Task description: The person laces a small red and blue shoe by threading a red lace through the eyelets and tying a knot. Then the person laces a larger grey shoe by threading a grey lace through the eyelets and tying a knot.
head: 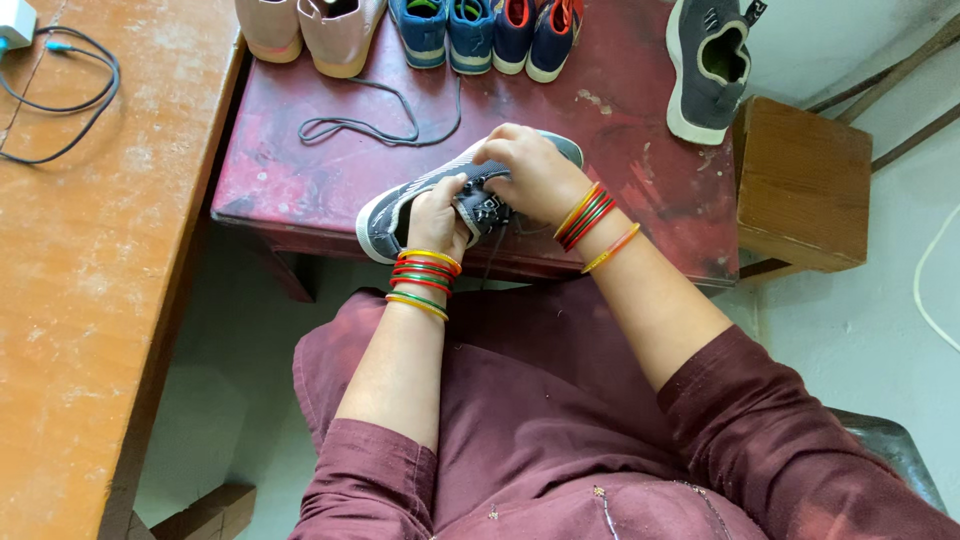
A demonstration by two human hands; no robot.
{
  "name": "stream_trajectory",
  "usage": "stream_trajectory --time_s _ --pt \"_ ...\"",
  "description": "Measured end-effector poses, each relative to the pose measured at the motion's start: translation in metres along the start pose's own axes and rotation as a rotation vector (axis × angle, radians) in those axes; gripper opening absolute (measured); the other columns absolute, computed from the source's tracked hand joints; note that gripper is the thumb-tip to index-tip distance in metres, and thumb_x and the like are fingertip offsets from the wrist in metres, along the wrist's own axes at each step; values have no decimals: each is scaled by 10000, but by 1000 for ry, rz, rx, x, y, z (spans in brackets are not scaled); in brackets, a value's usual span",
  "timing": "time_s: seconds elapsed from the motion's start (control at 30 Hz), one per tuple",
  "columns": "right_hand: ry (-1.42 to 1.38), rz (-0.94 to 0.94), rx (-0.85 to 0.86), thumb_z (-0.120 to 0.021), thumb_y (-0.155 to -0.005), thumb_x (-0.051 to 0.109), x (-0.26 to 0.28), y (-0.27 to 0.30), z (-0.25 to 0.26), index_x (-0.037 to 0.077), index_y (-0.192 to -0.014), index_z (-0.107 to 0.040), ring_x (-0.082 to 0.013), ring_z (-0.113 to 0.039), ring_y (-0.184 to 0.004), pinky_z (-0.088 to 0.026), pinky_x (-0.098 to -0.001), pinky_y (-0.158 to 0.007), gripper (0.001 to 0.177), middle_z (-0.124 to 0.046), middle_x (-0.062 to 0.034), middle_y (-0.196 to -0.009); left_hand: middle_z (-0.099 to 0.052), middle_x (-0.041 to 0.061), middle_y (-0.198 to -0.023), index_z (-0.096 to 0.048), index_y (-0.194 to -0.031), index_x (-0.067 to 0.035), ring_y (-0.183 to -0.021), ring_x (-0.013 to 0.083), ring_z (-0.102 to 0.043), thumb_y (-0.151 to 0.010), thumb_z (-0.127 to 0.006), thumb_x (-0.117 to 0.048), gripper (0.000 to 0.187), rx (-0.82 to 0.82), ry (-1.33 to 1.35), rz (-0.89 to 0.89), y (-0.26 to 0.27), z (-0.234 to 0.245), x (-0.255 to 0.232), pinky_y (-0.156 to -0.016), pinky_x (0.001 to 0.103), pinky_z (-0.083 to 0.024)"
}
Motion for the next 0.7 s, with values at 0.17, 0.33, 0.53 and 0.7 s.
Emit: stream_trajectory --time_s 0.17,0.33,0.53,0.7 --pt "165 -45 21 -771 -767 108 -8 3 -2 108 -877 -762 -339 -639 -982 -514 -445 -890 110 -677 -119 -994 -710 166 -911 -641 -977 92 -760 254 -720 -899 -684 -85 197 -18 -18 14 6 -7 -2 -697 367 -604" --pt "178 -48 30 -728 -825 102 -8 3 -13 111 -821 -735 -324 -638 -962 -508 -448 -853 12 -667 -90 -952 -690 130 -836 -641 -860 63 -672 226 -693 -831 -689 28 66 -97 -89 -54 5 -5 0 -617 356 -585" --pt "125 -29 -5 -718 -835 85 -8 6 -17 94 -826 -703 -320 -637 -973 -504 -446 -842 19 -658 -92 -945 -653 107 -772 -601 -771 33 -601 203 -648 -800 -650 75 70 -85 -132 -81 -3 5 7 -546 355 -546" --pt "40 -22 -86 -712 -841 73 2 6 -13 78 -841 -682 -329 -646 -941 -523 -437 -831 31 -663 -110 -916 -650 105 -779 -610 -791 47 -611 196 -638 -805 -626 85 43 -37 -137 -100 -4 6 5 -554 346 -538"
Point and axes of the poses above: each hand's wrist, its own y-axis away from the middle knuckle, its own z-axis out of the back of the hand, x = y × z, the point moved 4 cm from there along -y, towards the middle knuckle
